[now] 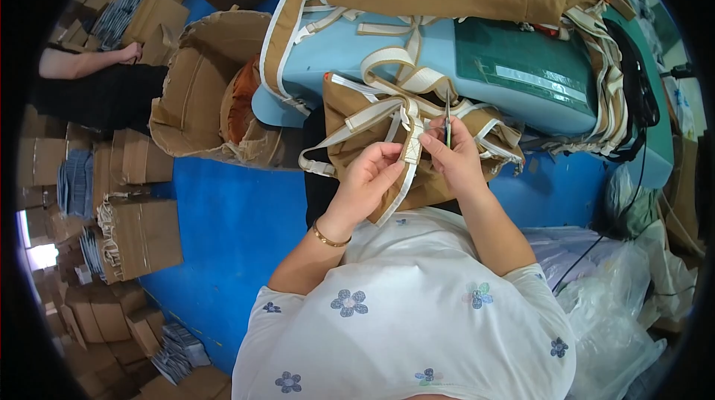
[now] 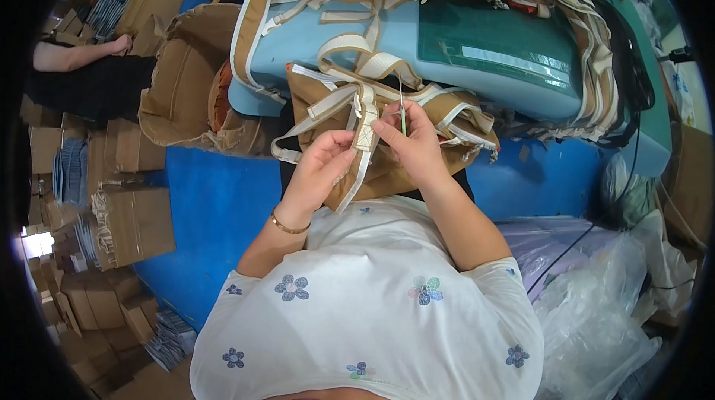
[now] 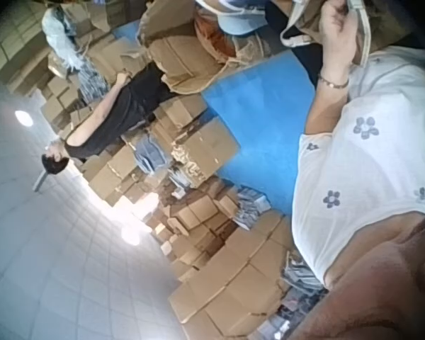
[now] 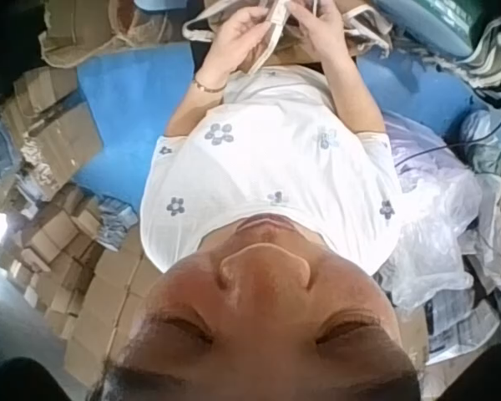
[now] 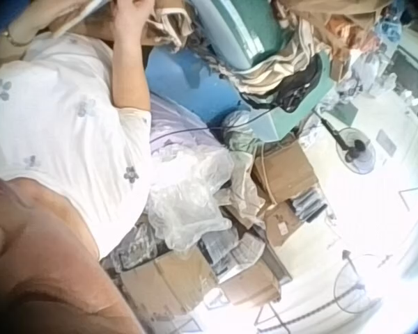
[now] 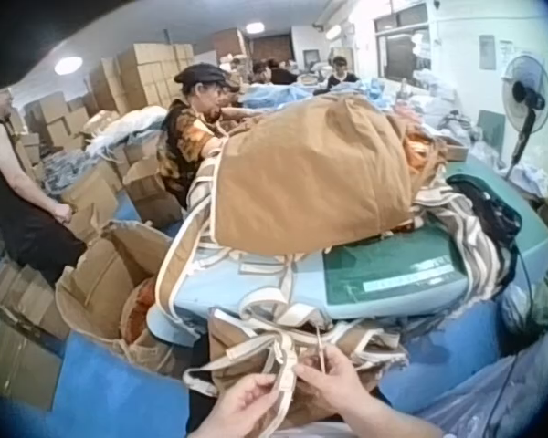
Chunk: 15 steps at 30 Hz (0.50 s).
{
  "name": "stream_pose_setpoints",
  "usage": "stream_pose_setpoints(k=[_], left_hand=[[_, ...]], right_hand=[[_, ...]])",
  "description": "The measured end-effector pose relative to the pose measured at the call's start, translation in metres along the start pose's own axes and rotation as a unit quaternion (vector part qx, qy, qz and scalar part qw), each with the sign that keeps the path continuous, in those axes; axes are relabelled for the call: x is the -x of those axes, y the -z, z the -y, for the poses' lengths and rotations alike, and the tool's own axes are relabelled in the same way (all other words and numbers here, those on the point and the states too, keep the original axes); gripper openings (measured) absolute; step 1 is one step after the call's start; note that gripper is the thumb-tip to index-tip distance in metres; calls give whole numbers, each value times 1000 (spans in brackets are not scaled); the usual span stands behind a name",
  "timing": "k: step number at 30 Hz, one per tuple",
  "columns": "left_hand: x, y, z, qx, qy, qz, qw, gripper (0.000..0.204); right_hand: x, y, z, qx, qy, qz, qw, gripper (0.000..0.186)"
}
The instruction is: Trim excess threads from a canvas bag using snips.
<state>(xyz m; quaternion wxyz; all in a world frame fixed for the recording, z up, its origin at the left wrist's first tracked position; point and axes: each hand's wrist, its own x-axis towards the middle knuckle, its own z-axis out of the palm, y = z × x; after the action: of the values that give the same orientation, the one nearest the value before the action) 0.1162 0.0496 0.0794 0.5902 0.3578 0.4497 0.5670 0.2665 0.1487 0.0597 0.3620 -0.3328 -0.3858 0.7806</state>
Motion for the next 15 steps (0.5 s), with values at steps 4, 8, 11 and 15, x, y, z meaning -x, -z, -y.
stream_pose_setpoints(k=[4, 8, 11, 15], left_hand=[[-1, -2, 2, -36, 13, -42, 998, 15], [-3, -4, 4, -99, -7, -68, 993, 8], [-3, -1, 8, -123, -13, -76, 989, 6], [-6, -3, 5, -139, -3, -102, 985, 10]], right_hand=[[5, -8, 1, 39, 38, -23, 998, 29], [6, -8, -11, 69, 112, -27, 991, 29], [6, -6, -19, 121, 154, -9, 981, 29], [6, -8, -22, 143, 171, -9, 975, 29]])
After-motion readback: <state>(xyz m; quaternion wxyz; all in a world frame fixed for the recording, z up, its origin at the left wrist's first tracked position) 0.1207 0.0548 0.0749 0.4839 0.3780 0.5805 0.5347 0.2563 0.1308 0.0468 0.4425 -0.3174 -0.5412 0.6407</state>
